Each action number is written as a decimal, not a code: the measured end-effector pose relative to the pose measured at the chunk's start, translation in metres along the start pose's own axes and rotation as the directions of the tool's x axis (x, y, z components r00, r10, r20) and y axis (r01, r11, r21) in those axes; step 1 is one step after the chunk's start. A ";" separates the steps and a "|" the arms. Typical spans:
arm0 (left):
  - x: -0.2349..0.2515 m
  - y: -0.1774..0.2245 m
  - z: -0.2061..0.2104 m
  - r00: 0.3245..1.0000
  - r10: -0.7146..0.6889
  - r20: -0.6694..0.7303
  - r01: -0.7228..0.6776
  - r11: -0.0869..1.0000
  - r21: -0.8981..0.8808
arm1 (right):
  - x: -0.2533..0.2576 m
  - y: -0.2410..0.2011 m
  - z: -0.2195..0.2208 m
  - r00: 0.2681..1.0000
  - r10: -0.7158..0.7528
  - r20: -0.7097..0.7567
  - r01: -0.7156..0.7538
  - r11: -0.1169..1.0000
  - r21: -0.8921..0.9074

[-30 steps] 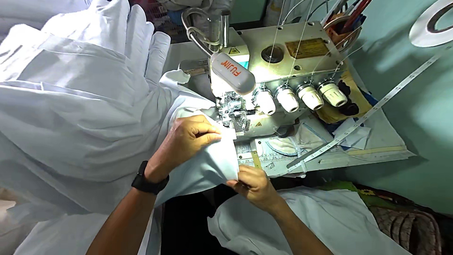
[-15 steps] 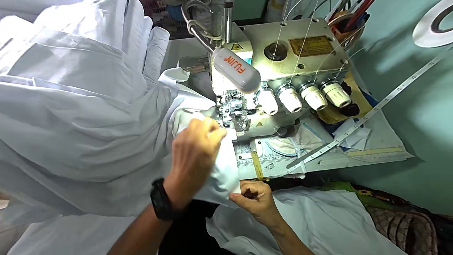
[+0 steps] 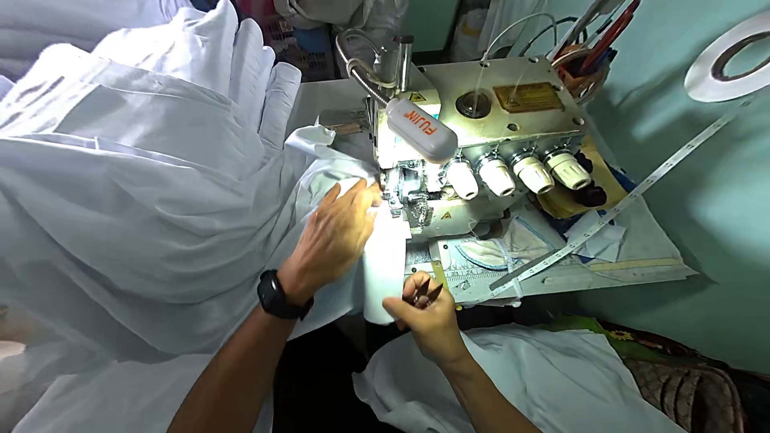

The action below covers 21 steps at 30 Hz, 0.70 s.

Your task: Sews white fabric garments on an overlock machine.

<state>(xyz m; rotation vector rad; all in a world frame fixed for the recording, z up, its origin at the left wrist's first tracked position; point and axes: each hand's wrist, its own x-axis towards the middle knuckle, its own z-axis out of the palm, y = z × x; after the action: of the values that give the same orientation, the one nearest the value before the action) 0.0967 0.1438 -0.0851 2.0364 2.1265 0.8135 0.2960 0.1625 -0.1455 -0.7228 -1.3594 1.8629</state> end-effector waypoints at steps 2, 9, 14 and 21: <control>0.014 -0.013 -0.003 1.000 -0.018 -0.013 0.017 0.998 -0.055 | 0.012 -0.001 0.008 0.997 0.029 -0.065 -0.020 0.990 0.141; -0.054 0.017 -0.012 0.950 -0.028 -0.311 -0.026 0.985 -0.168 | -0.024 -0.007 -0.021 0.977 0.168 0.133 -0.154 0.982 -0.109; -0.145 0.035 0.043 0.957 -0.241 -0.161 0.131 0.854 -0.504 | -0.051 0.030 -0.070 0.889 0.457 0.024 -0.245 0.519 -0.819; -0.154 0.045 0.093 0.930 -0.366 0.030 0.306 0.726 -0.616 | -0.046 0.091 -0.052 0.973 -0.009 -0.231 -0.152 0.727 -0.669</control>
<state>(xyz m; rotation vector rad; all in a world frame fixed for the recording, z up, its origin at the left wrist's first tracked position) 0.1925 0.0250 -0.1905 1.2533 1.8367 1.3327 0.3437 0.1364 -0.2458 -1.3252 -1.9024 1.2357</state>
